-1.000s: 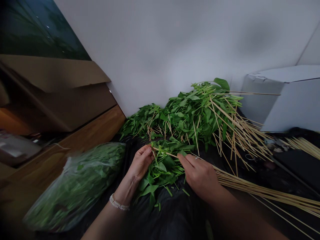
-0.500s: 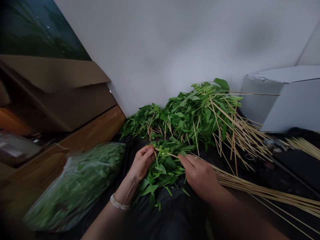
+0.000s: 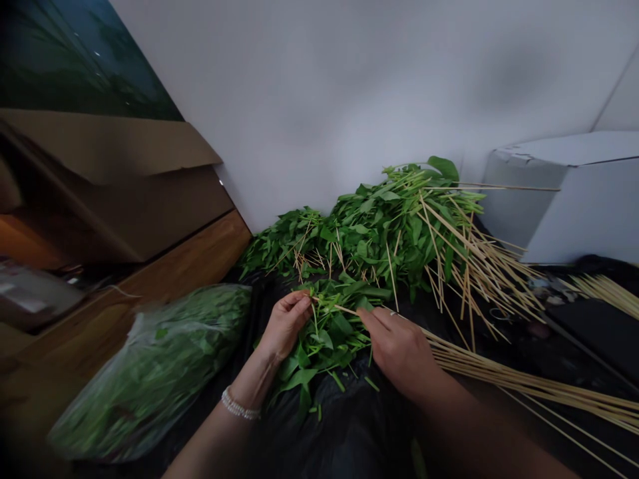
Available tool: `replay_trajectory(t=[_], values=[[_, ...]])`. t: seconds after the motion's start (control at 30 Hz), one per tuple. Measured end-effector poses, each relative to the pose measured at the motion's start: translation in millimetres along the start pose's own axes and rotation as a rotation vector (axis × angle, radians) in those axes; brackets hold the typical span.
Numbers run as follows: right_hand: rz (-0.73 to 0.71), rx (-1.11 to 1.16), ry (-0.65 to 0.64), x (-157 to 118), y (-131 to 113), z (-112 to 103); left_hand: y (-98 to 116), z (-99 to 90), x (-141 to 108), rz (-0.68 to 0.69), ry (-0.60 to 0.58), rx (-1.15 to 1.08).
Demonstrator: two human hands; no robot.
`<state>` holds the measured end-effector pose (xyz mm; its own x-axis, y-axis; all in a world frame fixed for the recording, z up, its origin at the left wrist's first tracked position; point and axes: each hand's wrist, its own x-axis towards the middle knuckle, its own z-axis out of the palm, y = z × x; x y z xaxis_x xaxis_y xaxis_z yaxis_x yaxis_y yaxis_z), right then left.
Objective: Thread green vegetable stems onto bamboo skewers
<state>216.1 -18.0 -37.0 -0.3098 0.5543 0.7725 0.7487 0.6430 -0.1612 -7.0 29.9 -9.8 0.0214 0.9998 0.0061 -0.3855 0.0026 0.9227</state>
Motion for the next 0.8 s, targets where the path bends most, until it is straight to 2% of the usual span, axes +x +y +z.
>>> replay_trajectory(t=[0.17, 0.33, 0.43, 0.53, 0.57, 0.63, 0.73, 0.8], values=[[0.036, 0.025, -0.082, 0.5, -4.2, 0.9, -3.0, 3.0, -1.7, 0.058, -0.019, 0.082], [0.014, -0.02, -0.055, 2.1, -5.3, 0.6, -2.1, 5.6, -2.9, 0.108, -0.011, 0.114], [0.042, -0.024, 0.025, 7.0, 2.2, -6.5, 3.7, 4.8, -4.2, 0.169, -0.012, 0.173], [0.104, -0.031, 0.188, 15.0, 12.2, -17.6, 11.8, 5.0, -8.7, 0.282, -0.024, 0.278], [0.123, -0.034, 0.231, 17.7, 14.7, -20.9, 14.2, 5.8, -10.9, 0.307, -0.057, 0.329], [0.148, -0.033, 0.282, 21.8, 17.6, -25.0, 17.6, 8.6, -15.9, 0.329, -0.193, 0.468], [0.149, -0.006, 0.277, 23.0, 18.1, -24.4, 17.6, 13.3, -21.8, 0.419, -0.439, 0.768], [0.143, 0.006, 0.259, 21.3, 17.7, -21.3, 15.2, 15.3, -23.9, 0.525, -0.541, 0.989]])
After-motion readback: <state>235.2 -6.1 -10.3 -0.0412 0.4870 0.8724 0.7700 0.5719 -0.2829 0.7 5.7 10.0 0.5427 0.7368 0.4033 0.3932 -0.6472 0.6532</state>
